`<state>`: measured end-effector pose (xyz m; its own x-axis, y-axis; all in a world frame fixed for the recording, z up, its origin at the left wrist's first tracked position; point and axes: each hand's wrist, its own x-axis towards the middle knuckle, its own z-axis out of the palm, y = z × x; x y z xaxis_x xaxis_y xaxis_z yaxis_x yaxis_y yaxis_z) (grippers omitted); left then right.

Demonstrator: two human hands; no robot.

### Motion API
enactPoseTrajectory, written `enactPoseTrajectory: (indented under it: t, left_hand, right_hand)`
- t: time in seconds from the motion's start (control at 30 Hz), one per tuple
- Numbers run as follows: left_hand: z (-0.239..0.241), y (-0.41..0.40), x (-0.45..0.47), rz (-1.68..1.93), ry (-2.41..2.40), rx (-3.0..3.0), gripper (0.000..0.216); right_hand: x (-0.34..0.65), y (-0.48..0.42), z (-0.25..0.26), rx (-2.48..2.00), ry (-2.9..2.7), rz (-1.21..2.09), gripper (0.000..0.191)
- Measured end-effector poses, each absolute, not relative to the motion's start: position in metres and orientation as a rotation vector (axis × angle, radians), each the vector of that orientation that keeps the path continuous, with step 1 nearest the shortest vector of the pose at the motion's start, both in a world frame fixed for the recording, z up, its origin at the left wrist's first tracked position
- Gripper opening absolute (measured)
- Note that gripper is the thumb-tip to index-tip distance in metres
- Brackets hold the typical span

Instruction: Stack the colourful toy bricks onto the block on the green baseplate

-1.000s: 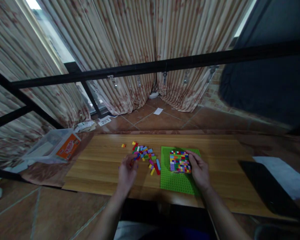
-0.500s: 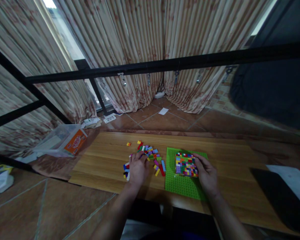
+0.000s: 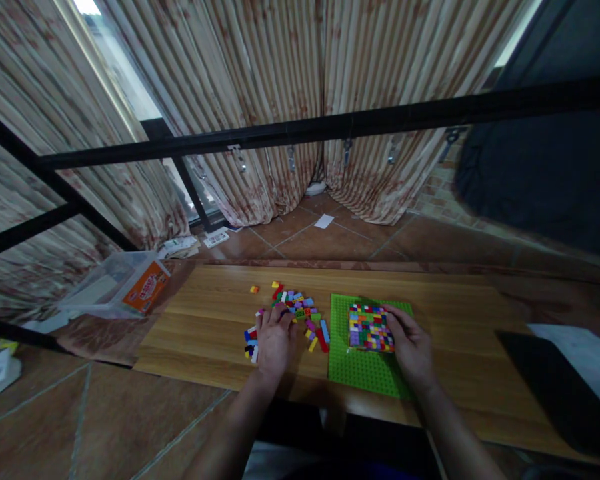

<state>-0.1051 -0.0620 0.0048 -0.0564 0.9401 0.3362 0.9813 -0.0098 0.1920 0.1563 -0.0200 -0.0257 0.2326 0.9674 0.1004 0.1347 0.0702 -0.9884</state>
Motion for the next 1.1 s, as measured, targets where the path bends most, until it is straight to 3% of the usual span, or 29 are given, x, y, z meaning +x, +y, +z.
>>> enactPoseTrajectory:
  t: [1.1]
  left_hand:
    - [0.008,-0.070,-0.099,-0.822,-2.220,-2.222,0.018]
  right_hand:
    - [0.153,-0.018,-0.026,-1.282,-1.126,0.922,0.037]
